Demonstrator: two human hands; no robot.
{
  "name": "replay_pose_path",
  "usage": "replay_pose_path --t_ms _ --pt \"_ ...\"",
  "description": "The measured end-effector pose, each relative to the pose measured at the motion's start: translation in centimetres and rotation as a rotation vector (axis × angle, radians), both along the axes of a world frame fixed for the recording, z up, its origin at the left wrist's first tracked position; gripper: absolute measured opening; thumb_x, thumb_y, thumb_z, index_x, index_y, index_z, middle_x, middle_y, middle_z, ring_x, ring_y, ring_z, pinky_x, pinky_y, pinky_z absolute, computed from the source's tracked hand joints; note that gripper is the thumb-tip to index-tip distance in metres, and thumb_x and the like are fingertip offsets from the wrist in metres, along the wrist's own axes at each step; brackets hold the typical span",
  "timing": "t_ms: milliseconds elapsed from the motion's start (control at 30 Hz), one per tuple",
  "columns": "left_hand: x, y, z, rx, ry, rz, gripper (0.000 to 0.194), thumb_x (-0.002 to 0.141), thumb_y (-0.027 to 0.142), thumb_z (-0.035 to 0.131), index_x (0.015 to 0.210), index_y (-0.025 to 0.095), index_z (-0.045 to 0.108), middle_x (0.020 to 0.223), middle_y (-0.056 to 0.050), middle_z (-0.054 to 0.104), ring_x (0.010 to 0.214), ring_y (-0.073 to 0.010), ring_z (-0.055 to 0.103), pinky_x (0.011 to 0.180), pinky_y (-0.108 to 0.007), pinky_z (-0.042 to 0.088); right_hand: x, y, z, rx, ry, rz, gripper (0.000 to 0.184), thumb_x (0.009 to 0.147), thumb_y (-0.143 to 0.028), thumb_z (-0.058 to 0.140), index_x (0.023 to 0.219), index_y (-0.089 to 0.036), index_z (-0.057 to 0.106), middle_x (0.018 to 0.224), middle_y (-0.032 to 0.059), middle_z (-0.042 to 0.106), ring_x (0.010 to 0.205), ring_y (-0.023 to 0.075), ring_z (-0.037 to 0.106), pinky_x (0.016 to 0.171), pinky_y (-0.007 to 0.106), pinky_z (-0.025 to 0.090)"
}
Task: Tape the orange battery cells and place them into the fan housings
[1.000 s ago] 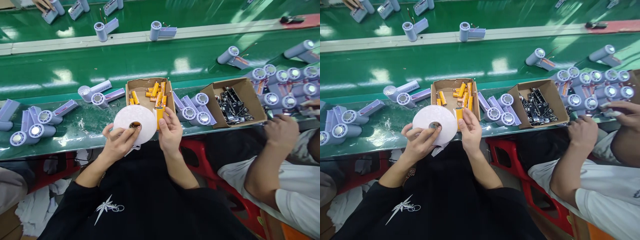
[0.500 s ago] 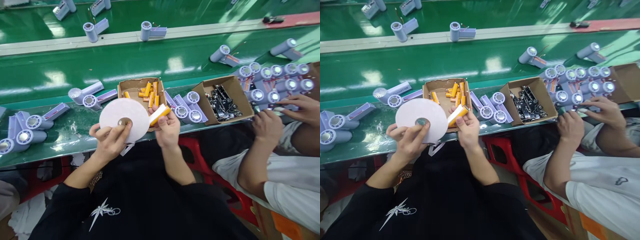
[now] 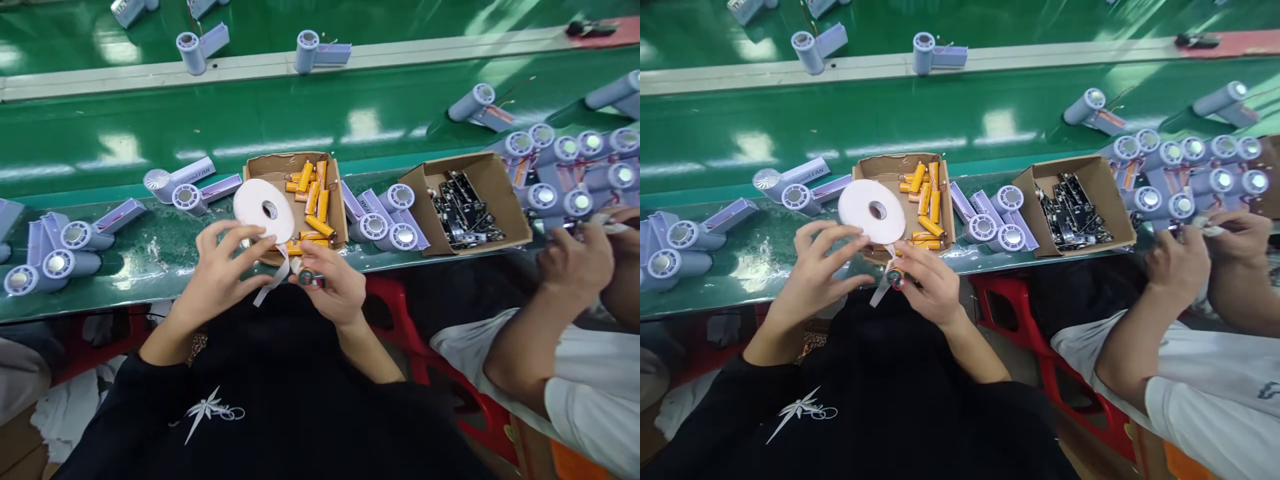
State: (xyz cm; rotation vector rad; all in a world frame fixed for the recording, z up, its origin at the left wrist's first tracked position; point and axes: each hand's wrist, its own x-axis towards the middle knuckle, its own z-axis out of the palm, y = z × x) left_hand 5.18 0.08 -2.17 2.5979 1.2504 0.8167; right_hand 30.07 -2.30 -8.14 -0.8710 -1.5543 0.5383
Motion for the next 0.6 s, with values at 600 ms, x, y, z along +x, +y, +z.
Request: replay_pose_path --t_ms 600 --pt "3.3 -3.0 -2.4 0.279 -0.235 0.069 0.023 0.094 0.027 0.089 0.111 0.027 0.074 0.079 0.003 0.072 0.069 -0.0149 0.062 0.068 -0.033 0.044 -1.3 -0.1 -1.4 0.173 -0.23 -0.048 0.021 0.105 -0.017 0.07 0.108 -0.033 0.083 0.127 0.0028 0.087 0.118 0.0261 0.084 0.1 0.047 0.076"
